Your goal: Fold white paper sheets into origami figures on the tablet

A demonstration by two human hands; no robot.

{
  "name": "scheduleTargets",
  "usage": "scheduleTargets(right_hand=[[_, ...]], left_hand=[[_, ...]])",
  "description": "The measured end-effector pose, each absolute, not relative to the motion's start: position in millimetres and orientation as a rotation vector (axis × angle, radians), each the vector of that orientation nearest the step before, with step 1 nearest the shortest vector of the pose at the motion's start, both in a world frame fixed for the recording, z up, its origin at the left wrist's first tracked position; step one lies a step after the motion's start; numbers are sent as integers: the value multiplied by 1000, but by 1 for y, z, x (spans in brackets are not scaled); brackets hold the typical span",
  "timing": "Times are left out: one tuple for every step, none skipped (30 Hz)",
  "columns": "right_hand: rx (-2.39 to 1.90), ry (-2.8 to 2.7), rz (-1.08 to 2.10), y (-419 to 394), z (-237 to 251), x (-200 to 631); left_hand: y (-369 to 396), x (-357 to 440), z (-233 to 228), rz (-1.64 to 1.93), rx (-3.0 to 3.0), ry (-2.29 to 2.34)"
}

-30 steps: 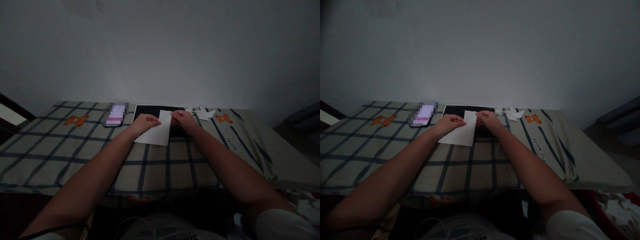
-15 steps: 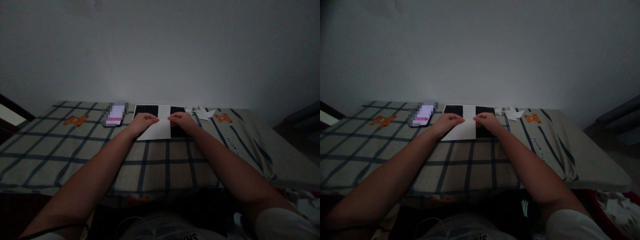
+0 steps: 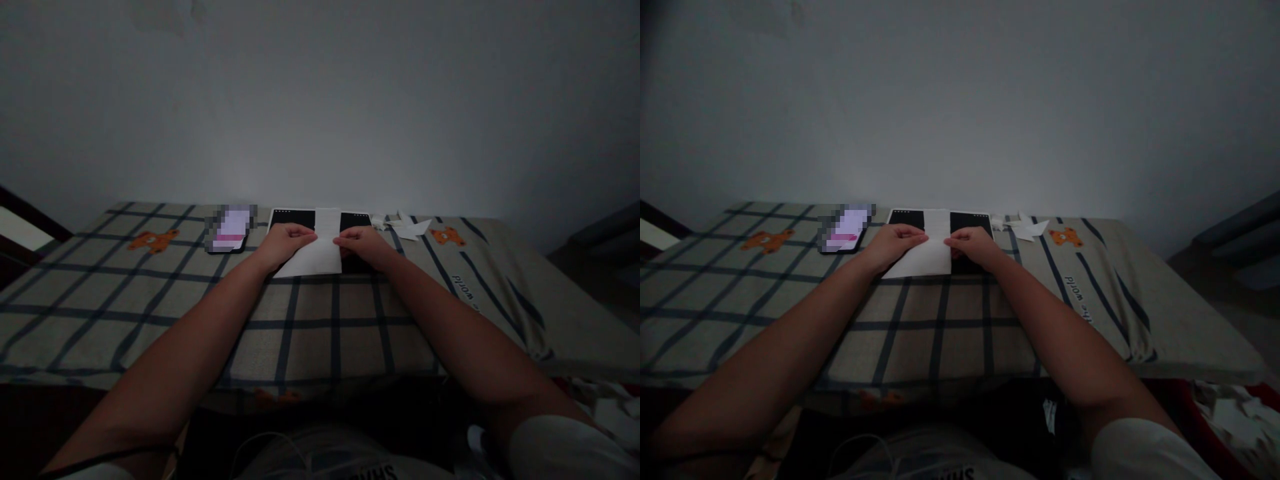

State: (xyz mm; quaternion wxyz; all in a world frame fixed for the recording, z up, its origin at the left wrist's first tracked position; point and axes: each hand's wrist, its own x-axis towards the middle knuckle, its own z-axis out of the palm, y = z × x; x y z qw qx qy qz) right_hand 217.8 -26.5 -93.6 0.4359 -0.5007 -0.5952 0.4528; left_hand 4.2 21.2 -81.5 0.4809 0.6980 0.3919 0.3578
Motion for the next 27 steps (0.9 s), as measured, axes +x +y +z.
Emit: scheduleTargets(right_hand=[[-1248,-1470,1124,-27,-93,217],[-1247,-1454,1126,-27,-93,217],[-1243,-1435,1135,-28,-92,216],[-1240,-1416,1153,-28,-92,216],[-1244,-1403,1176,-29,-91,215],[-1252,-1400,1198,-30,-90,215],[-1262,-1406,1213,-30,-90,215],[-1270,-1419,1220,-30,-90,216],[-1271,-1435,1217,-30,-90,216],[-1266,-1450,1211,-30,-90,217],[-1254,-1459,1205,-29,-91,217],[-1240,-1464,1203,-29,-91,217],[-1226,-1464,1202,-28,-92,218],[-1217,-1460,1206,-28,-92,217],[-1211,-1452,1213,-29,-92,217],[-1212,-1439,1222,-29,-92,216],[-1219,-1425,1229,-30,-91,216],[-1230,-1415,1236,-30,-90,215],[-1245,-1413,1241,-31,-89,215],[-1260,-1423,1242,-32,-88,215],[-1272,-1444,1235,-32,-88,215],[-1282,-1470,1222,-33,-87,215],[-1287,-1494,1205,-33,-87,215],[-1287,-1511,1185,-33,-87,215],[-1283,-1522,1167,-33,-88,216],[-1273,-1527,1155,-32,-88,216],[-1260,-1528,1153,-32,-88,216]], left_hand=[[21,4,-81,872,1710,961],[22,4,-81,877,1717,969],[22,4,-81,888,1723,980],[22,4,-81,902,1726,994],[22,4,-81,918,1730,1010],[22,4,-81,933,1736,1028],[22,4,-81,944,1744,1044],[22,5,-81,954,1753,1056],[22,5,-81,962,1760,1063],[22,5,-81,967,1764,1065],[22,5,-81,969,1768,1059],[21,5,-80,970,1770,1052],[21,5,-80,971,1775,1047],[21,4,-80,971,1782,1047],[21,4,-79,970,1791,1051],[20,4,-78,974,1797,1058],[20,4,-78,984,1797,1070],[20,4,-77,999,1791,1082],[19,3,-77,1017,1782,1091],[19,3,-76,1036,1771,1097],[18,4,-76,1052,1762,1100],[18,4,-75,1063,1755,1103],[17,4,-75,1069,1750,1107],[17,4,-74,1070,1747,1111],[17,4,-74,1070,1746,1113],[17,4,-74,1070,1747,1112],[17,4,-74,1070,1751,1107]])
